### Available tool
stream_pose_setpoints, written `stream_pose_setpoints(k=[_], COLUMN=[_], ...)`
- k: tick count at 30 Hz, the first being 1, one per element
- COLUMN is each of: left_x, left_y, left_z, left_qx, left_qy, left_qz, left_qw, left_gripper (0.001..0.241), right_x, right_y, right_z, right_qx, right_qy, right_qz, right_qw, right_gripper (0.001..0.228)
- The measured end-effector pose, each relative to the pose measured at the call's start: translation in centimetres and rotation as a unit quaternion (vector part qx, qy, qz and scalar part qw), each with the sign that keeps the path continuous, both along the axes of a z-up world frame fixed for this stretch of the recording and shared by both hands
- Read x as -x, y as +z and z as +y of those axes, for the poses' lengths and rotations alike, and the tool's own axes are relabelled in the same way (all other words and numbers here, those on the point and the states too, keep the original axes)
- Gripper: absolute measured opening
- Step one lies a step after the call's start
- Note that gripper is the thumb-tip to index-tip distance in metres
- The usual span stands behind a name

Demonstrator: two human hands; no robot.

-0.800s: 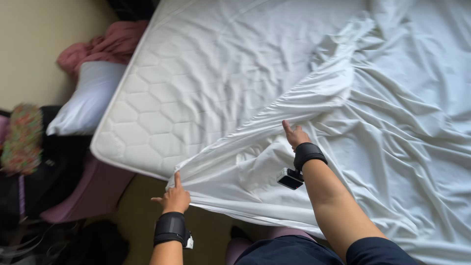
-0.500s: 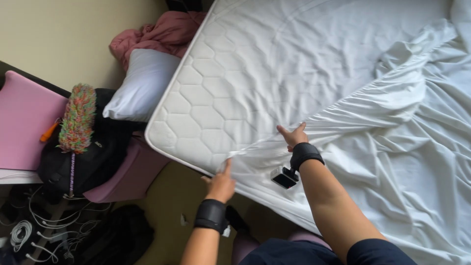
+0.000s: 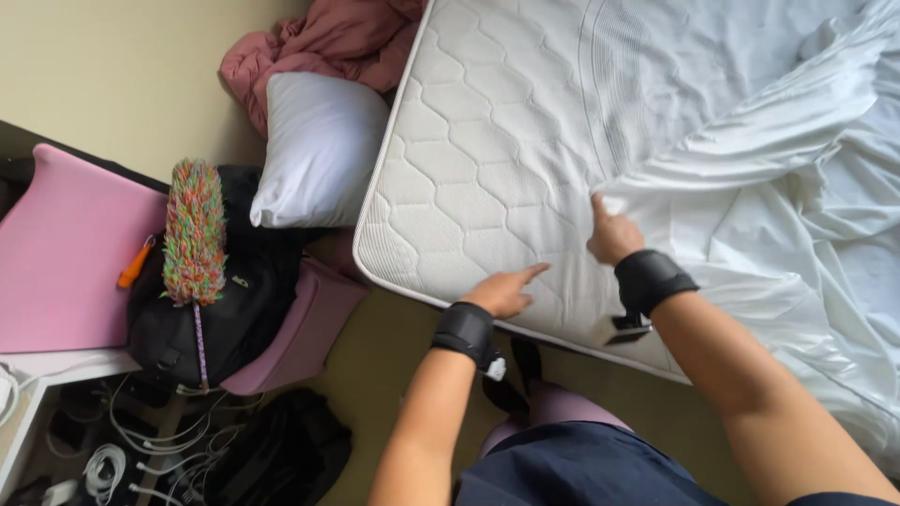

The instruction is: The person puts a white fitted sheet onto a mattress, stretching the elasticized corners over each side. They smooth the sheet across the mattress surface and tuck the edges under the mattress to secure it.

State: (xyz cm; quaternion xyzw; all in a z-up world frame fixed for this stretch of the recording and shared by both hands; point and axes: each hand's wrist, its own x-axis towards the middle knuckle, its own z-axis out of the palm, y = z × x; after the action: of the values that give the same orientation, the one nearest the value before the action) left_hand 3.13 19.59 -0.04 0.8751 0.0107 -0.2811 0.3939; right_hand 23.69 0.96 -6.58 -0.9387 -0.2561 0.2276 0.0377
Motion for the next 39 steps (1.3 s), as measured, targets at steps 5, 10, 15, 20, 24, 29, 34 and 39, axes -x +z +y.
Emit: stream_pose_setpoints(k=[5,10,15,20,24,29,34,39], left_x=[3.4,2.5,2.5,5.4,8.6,13.2,14.3,11.7], left_y=[-1.0,3.1,4.4,1.5,2.7,-0.5,0.5,3.5], left_z=[7.5,11.9,12.9,17.8,25.2,36.6,44.7,46.4], left_qx=[-0.109,-0.081,-0.008,-0.164,-0.303,-0.330,-0.350,-0.395], left_qy=[0.126,0.172,-0.026,-0.157,-0.048,0.128,0.194,0.209], left_qz=[-0.057,-0.098,-0.135,-0.100,-0.139,-0.122,-0.077,-0.101], left_qw=[0.984,0.977,0.990,0.969,0.941,0.927,0.913,0.889], left_gripper=[0.057,0.056,0.072,0.090,0.088,0.079,0.077,0.074], right_x=[10.1,17.8,23.8,27.2,28.3,24.1,21.3,22.8], right_y=[4.6,4.1,-15.4,1.6,4.8,3.0,4.1,-3.1], right_z=[8.0,12.0,12.1,19.2,24.2,25.5,20.1,10.6], right_qx=[0.012,-0.056,-0.137,-0.096,-0.083,-0.143,-0.106,0.056], right_qy=[0.066,0.219,0.329,0.252,0.227,0.216,0.034,-0.050], right_qz=[0.130,0.229,0.091,0.234,0.139,0.129,0.168,0.144], right_qw=[0.989,0.947,0.930,0.934,0.960,0.957,0.979,0.987], right_gripper=[0.101,0.101,0.075,0.094,0.099,0.080,0.049,0.049])
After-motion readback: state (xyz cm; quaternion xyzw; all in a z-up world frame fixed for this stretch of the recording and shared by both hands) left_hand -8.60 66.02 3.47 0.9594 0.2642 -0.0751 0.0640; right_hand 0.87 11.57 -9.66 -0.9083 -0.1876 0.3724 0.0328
